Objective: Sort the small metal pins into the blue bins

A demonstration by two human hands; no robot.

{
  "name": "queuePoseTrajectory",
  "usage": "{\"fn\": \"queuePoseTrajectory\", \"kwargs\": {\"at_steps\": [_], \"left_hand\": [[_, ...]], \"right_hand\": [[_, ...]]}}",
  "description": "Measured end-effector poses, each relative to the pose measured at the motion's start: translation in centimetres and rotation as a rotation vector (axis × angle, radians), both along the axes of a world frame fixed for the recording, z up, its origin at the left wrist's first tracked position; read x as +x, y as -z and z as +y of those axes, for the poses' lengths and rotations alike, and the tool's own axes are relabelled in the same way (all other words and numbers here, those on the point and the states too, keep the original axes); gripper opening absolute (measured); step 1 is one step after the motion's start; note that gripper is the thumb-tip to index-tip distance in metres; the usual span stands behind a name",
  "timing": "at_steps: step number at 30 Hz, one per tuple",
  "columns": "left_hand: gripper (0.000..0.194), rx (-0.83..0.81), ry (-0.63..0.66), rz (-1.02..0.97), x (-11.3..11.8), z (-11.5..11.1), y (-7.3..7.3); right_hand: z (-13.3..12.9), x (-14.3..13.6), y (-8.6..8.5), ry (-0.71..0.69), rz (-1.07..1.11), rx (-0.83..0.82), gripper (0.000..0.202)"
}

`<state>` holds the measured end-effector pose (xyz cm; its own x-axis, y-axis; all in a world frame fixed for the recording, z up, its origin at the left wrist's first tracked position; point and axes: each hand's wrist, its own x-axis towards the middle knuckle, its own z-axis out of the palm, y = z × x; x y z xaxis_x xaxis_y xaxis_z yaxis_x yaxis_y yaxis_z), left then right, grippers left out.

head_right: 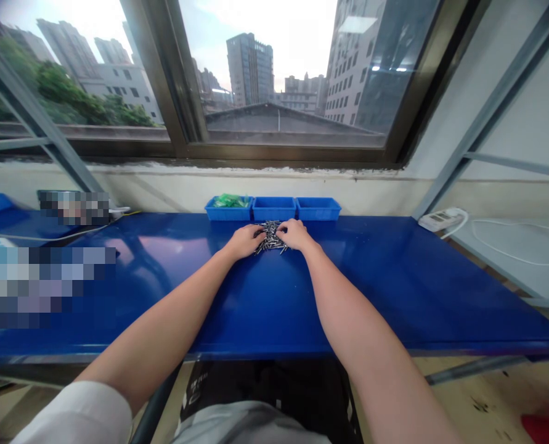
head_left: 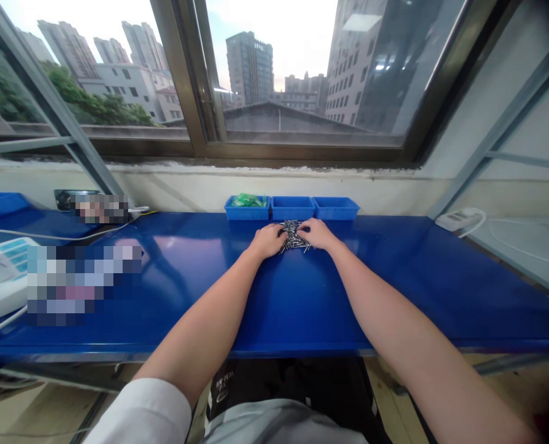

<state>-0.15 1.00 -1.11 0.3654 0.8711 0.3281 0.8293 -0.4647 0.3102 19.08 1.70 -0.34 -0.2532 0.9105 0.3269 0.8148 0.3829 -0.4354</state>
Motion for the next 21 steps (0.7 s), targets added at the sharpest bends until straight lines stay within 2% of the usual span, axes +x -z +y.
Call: {"fn": "queuePoseTrajectory", "kwargs": {"at_steps": [4, 9, 14, 21], "left_hand": [[0.036, 0.001, -0.011, -0.007, 0.05, -0.03, -0.02], [0.035, -0.008, -0.005, -0.019, 0.03, -0.12, -0.10], [0.036, 0.037, 0.007, -0.057, 0.03, -0.19, -0.12], [0.030, 0.063, 0.052, -0.072, 0.09, -0.46, -0.39]], "right_hand": [[-0.13, 0.20, -0.19, -0.049, 0.088, -0.013, 0.015], [0.04, 0.38, 0.07, -0.017, 0.151, -0.034, 0.012], [-0.06, 0.32, 0.06, -0.018, 0.173, 0.013, 0.017], [-0.50, -0.22, -0.25, -0.137, 0.125, 0.026, 0.010]]}}
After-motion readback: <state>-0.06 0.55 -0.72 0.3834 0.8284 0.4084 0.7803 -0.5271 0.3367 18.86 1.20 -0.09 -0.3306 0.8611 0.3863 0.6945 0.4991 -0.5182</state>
